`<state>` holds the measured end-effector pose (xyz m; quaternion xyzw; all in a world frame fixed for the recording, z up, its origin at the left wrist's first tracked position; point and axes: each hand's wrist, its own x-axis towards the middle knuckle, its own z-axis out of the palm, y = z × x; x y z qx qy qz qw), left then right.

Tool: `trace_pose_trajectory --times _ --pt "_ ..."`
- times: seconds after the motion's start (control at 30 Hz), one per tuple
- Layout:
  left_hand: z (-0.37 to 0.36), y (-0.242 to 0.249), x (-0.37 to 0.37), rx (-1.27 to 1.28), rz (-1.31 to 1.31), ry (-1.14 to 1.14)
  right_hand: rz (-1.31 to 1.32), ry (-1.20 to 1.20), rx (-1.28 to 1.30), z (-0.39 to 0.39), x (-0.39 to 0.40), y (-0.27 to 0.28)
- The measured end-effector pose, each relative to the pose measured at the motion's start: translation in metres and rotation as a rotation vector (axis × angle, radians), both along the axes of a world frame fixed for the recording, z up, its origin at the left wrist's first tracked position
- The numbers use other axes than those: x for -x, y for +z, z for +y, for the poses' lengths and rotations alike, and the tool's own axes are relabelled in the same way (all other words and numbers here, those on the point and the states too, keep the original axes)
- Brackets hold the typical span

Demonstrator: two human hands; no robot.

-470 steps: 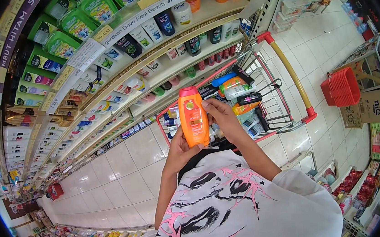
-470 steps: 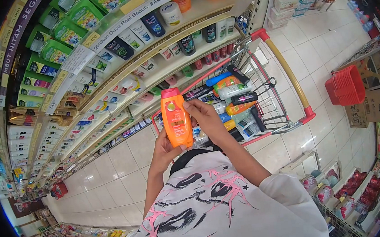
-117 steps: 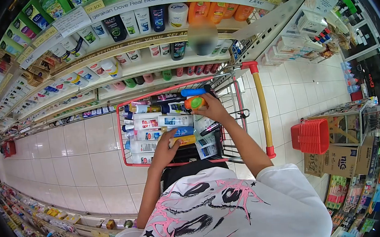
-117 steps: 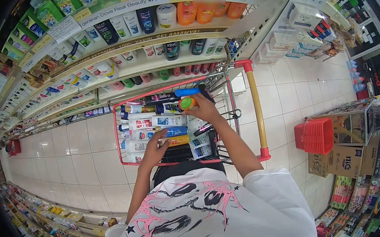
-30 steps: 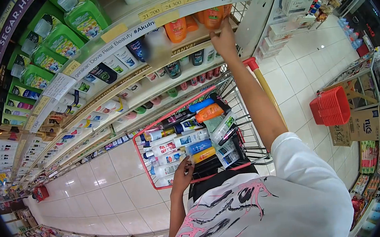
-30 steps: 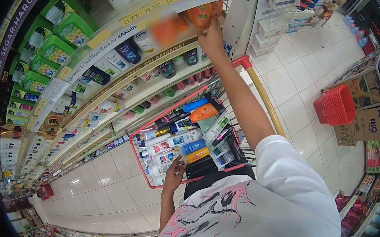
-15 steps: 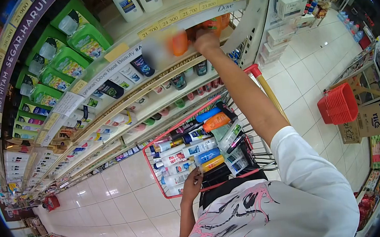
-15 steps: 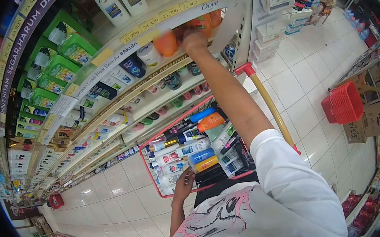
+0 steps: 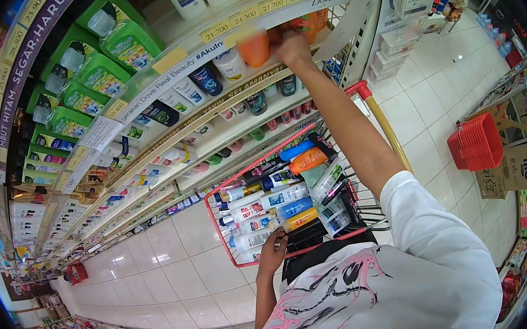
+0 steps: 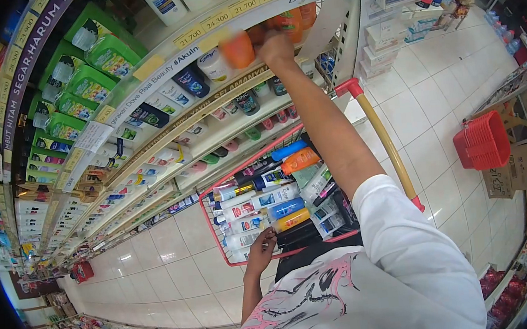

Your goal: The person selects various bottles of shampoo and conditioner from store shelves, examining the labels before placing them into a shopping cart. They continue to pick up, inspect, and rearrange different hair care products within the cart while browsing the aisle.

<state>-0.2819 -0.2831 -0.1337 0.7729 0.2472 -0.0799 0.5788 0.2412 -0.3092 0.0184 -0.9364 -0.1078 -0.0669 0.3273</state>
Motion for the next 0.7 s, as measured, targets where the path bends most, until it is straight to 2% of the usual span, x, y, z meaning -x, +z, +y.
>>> trace_pose_trajectory --times 0.13,0.4,0.53,0.6,0.7 --pt "0.001 -0.003 0.001 -0.004 0.005 -0.011 0.013 -0.017 -0.070 0.000 0.006 -0.001" --pt "-0.003 0.001 -0.005 0.001 0.013 -0.036 0.033 -0.120 0.002 -0.001 0.030 0.012" --pt "-0.001 0.006 -0.009 0.021 -0.007 -0.050 0.104 -0.084 -0.023 -0.004 0.034 0.015" --pt "0.001 0.012 -0.012 0.065 -0.012 -0.029 -0.028 -0.092 -0.164 -0.004 0.035 0.009" --pt "0.004 0.022 -0.022 0.103 -0.051 0.008 -0.188 -0.080 -0.181 -0.008 0.044 0.006"
